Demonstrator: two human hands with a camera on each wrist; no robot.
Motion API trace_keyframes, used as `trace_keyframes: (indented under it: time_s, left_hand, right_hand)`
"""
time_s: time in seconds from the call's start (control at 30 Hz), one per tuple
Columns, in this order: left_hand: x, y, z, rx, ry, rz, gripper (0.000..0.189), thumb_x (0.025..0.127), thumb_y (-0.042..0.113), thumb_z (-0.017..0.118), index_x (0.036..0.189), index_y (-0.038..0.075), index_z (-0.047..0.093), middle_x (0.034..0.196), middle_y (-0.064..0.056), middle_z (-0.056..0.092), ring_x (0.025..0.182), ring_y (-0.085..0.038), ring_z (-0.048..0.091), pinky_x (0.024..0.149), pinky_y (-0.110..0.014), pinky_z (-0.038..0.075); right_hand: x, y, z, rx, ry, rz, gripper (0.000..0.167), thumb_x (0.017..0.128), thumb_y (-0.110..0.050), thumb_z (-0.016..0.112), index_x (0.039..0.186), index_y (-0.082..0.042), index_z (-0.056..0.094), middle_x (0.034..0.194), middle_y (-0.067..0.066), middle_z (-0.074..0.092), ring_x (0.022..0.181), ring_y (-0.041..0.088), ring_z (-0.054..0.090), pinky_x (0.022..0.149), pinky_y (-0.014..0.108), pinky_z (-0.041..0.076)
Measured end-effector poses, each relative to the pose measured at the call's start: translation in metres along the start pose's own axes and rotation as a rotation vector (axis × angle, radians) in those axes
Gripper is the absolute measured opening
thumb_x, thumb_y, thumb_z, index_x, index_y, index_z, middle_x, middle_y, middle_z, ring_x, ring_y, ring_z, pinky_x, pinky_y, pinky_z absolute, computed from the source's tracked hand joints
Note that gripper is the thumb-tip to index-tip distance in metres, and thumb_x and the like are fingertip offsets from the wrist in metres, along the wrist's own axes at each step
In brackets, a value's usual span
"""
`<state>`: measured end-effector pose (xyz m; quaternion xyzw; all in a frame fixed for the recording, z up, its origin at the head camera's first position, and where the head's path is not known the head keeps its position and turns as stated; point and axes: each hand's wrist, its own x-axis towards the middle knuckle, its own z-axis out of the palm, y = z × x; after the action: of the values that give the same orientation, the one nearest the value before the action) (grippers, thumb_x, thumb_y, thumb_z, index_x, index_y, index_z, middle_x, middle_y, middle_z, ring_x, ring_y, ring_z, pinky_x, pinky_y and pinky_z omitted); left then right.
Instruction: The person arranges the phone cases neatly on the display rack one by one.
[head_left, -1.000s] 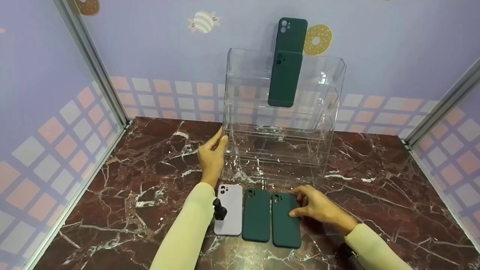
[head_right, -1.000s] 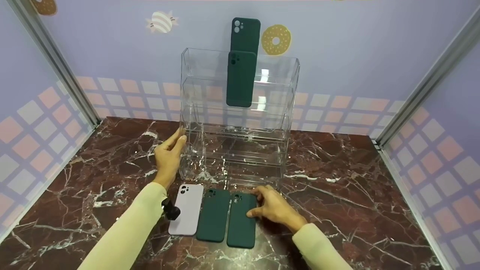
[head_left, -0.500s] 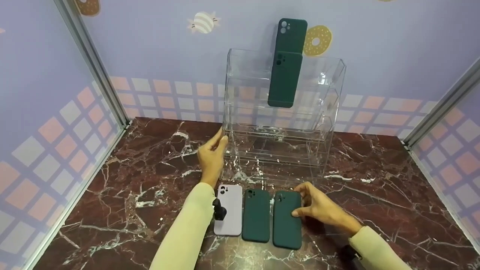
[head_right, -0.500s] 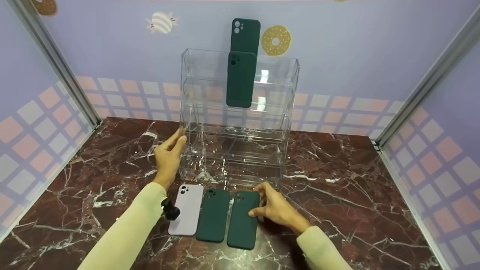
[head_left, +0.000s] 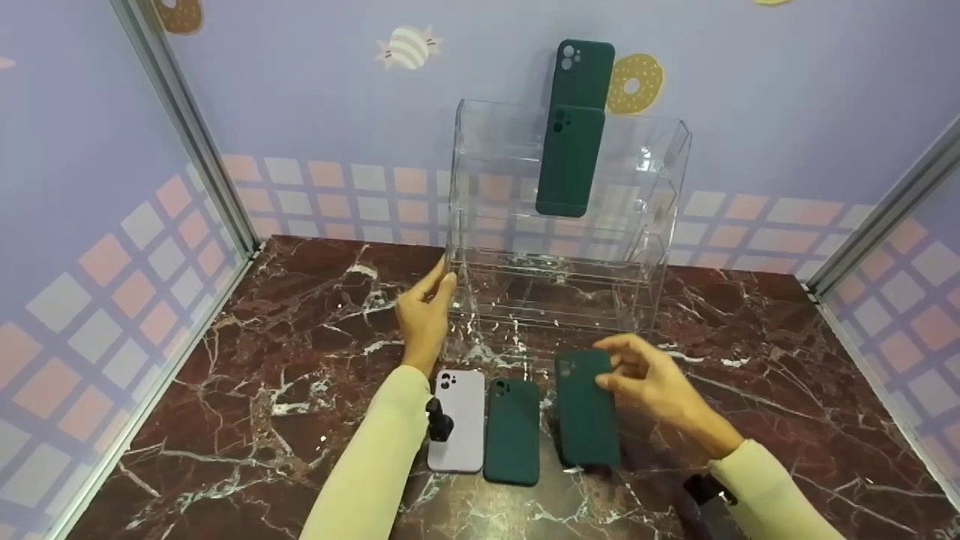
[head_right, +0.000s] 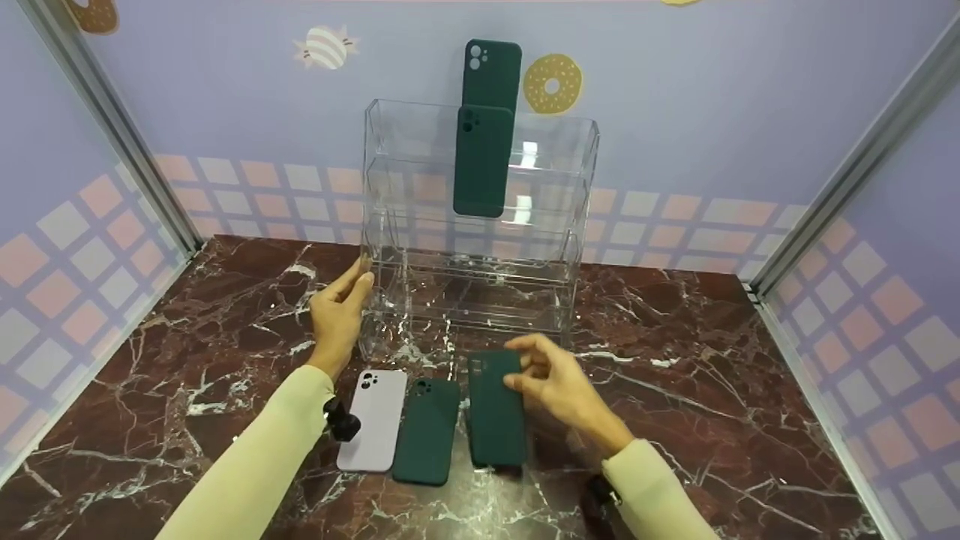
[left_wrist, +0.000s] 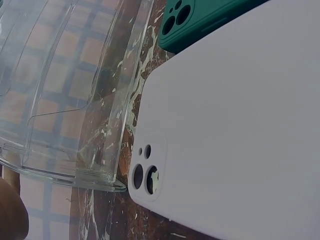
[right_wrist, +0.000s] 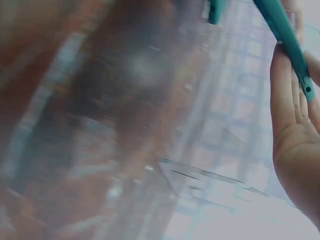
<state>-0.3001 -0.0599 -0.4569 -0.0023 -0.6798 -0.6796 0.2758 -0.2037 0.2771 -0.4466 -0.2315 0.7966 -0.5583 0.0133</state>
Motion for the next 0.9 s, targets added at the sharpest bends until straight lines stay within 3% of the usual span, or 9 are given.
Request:
trace_keyframes:
  time_s: [0.17,0.33,0.47,0.67,0.9]
  left_hand:
    - [-0.001,-0.002,-0.001,0.002,0.001,0.001,0.031,0.099,0.013,0.078,0.13,0.015,0.077,0.121,-0.006,0.077,0.101,-0.017,0.075,0.081,-0.022,0.056]
    - [-0.001,-0.004,0.0,-0.021,0.009,0.01,0.031,0.098,0.011,0.078,0.129,0.013,0.077,0.124,-0.007,0.075,0.113,-0.019,0.073,0.095,-0.028,0.058]
    - [-0.002,-0.005,0.001,-0.028,0.012,0.01,0.031,0.099,0.01,0.078,0.129,0.012,0.077,0.125,-0.005,0.075,0.113,-0.018,0.073,0.097,-0.03,0.058]
    - [-0.003,-0.004,0.0,-0.005,0.009,0.009,0.031,0.099,0.012,0.077,0.13,0.015,0.077,0.12,-0.004,0.077,0.101,-0.017,0.075,0.086,-0.026,0.058]
    - [0.0,-0.002,0.001,0.002,0.016,0.021,0.03,0.099,0.013,0.077,0.13,0.013,0.077,0.126,-0.005,0.075,0.108,-0.017,0.074,0.091,-0.027,0.058]
  right_hand:
    - [0.012,-0.018,-0.01,-0.018,0.121,-0.037,0.046,0.091,0.013,0.075,0.133,0.005,0.062,0.092,0.017,0.065,0.073,0.014,0.066,0.059,0.025,0.057]
    - [0.028,-0.039,-0.021,-0.033,0.245,-0.094,0.046,0.09,0.016,0.074,0.133,0.004,0.062,0.092,0.019,0.068,0.069,0.016,0.064,0.058,0.025,0.057]
    - [0.044,-0.057,-0.028,-0.045,0.334,-0.147,0.046,0.089,0.016,0.075,0.132,0.005,0.062,0.094,0.02,0.07,0.068,0.017,0.063,0.057,0.024,0.053]
    - [0.071,-0.078,-0.037,0.017,0.408,-0.208,0.045,0.09,0.017,0.074,0.131,0.006,0.062,0.102,0.018,0.075,0.082,0.02,0.072,0.073,0.026,0.06]
    - [0.099,-0.093,-0.047,0.073,0.442,-0.326,0.04,0.09,0.017,0.074,0.127,0.005,0.065,0.1,0.017,0.075,0.083,0.019,0.073,0.078,0.028,0.062]
